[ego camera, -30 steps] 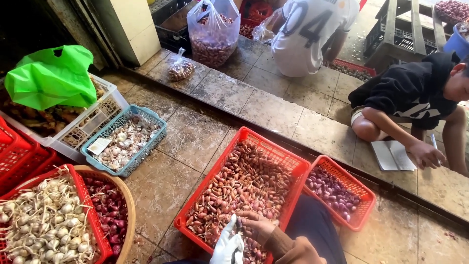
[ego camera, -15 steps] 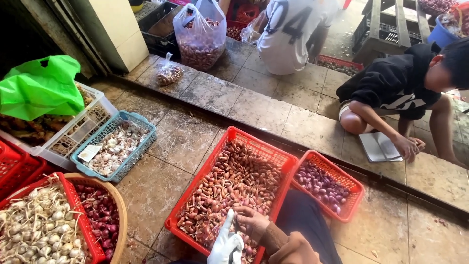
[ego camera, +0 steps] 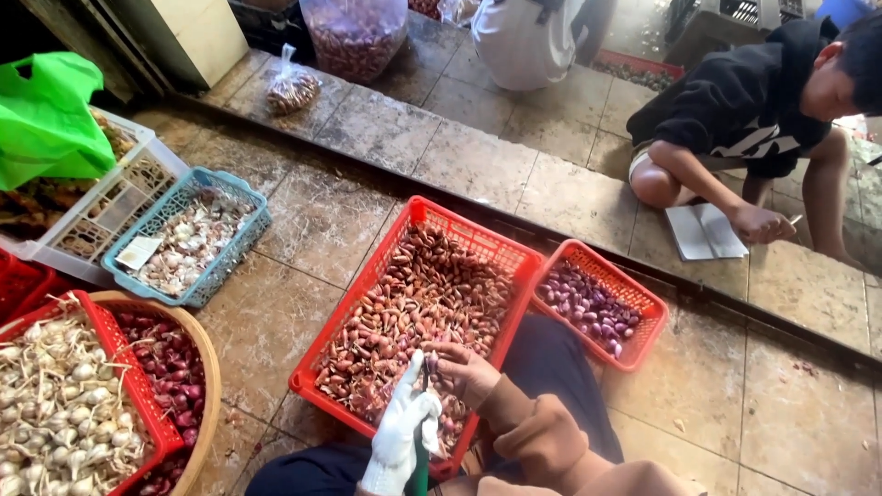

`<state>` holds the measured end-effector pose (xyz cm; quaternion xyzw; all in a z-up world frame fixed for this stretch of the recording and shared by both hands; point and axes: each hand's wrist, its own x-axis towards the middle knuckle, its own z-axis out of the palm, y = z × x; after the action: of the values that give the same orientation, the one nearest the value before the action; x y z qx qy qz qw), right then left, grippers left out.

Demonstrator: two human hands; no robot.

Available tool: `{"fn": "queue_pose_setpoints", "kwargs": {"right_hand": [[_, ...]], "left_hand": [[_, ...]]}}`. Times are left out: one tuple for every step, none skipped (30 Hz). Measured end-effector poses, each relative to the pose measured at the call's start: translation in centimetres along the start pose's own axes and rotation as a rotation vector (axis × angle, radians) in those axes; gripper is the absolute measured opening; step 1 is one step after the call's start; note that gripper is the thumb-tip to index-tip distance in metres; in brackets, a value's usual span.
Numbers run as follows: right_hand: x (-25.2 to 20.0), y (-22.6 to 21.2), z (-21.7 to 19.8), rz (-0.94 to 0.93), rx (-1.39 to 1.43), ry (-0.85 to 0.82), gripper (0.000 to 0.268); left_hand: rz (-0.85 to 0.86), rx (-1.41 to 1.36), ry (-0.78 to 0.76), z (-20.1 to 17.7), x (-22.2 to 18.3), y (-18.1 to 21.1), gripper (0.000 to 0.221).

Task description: A person sits on the floor and uses a small knife to trim the ends of shallots before placing them into a sorting basket.

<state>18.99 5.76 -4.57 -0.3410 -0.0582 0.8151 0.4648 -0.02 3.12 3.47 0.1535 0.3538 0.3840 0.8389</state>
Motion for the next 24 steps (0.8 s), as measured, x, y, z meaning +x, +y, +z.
{"fn": "queue_pose_setpoints", "kwargs": {"right_hand": [[0.0,0.0,-0.3,-0.018,0.011,-0.041,0.052],[0.1,0.1,-0.6,-0.035,0.022,-0.081,0.051],[0.0,-0.1,-0.6,-0.032,0.025,-0.08,0.051],[-0.2,-0.3,-0.6,-0.039,0.021,-0.089,0.053],[-0.3,-0.3,-0.5,-0.046,0.017,-0.099,0.054],[-0.1,-0.1,-0.9,-0.043,0.021,-0.097,0.054],[0.1,0.1,-1.3,-0.056,0.026,-0.075,0.047],[0.3,0.2,-1.6,-0.069,0.031,-0.052,0.04],[0.3,0.3,-1.9,-0.066,0.032,-0.05,0.04],[0.4,0.4,-2.1,-0.1,-0.036,-0.053,0.033],[0.4,0.5,-2.3,-0.132,-0.105,-0.056,0.025],[0.3,0.5,-2.2,-0.127,-0.103,-0.055,0.025],[0.2,0.4,-2.1,-0.152,-0.134,-0.067,0.025],[0.1,0.4,-2.0,-0.177,-0.164,-0.079,0.024],[0.0,0.4,-1.9,-0.174,-0.163,-0.078,0.024],[-0.2,0.4,-1.8,-0.148,-0.148,-0.084,0.024],[-0.3,0.3,-1.8,-0.123,-0.132,-0.091,0.023],[-0.1,0.4,-2.0,-0.123,-0.132,-0.09,0.023],[0.0,0.5,-2.2,-0.103,-0.136,-0.1,0.025],[0.2,0.6,-2.5,-0.084,-0.14,-0.11,0.027],[0.1,0.4,-2.2,-0.082,-0.139,-0.111,0.027],[0.0,0.3,-2.0,-0.092,-0.153,-0.097,0.028],[0.0,0.2,-1.7,-0.103,-0.168,-0.082,0.029],[0.2,0.4,-1.8,-0.101,-0.168,-0.083,0.029]], "left_hand": [[0.004,-0.006,-0.003,0.3,-0.1,0.1,0.081],[0.007,-0.012,-0.006,0.5,-0.3,0.3,0.081],[0.004,-0.012,-0.001,0.3,-0.1,0.1,0.081],[0.018,-0.024,0.002,0.0,0.1,-0.1,0.08],[0.032,-0.037,0.006,-0.4,0.3,-0.4,0.078],[0.029,-0.037,0.009,-0.1,-0.1,0.0,0.078],[0.031,-0.025,-0.029,0.3,-0.4,0.4,0.081],[0.033,-0.013,-0.068,0.6,-0.7,0.7,0.083],[0.031,-0.014,-0.066,1.1,-0.9,1.1,0.083],[-0.017,0.036,-0.111,1.6,-1.1,1.5,0.088],[-0.065,0.086,-0.154,2.0,-1.4,1.8,0.093],[-0.066,0.083,-0.149,2.0,-1.4,1.6,0.093],[-0.054,0.069,-0.148,1.9,-1.3,1.4,0.09],[-0.041,0.054,-0.148,1.8,-1.3,1.2,0.087],[-0.042,0.052,-0.145,1.5,-1.2,1.2,0.087],[-0.043,-0.013,-0.112,1.3,-1.1,1.2,0.086],[-0.044,-0.077,-0.08,1.0,-0.9,1.1,0.084],[-0.044,-0.078,-0.079,0.6,-0.7,1.0,0.084],[-0.034,-0.091,-0.069,0.1,-0.6,0.9,0.084],[-0.025,-0.105,-0.06,-0.3,-0.4,0.7,0.083],[-0.024,-0.105,-0.057,-0.2,-0.6,0.8,0.083],[-0.016,-0.115,-0.082,-0.1,-0.8,0.9,0.084],[-0.008,-0.126,-0.108,0.0,-1.0,1.0,0.084],[-0.007,-0.126,-0.106,0.4,-1.2,1.2,0.084]]}}
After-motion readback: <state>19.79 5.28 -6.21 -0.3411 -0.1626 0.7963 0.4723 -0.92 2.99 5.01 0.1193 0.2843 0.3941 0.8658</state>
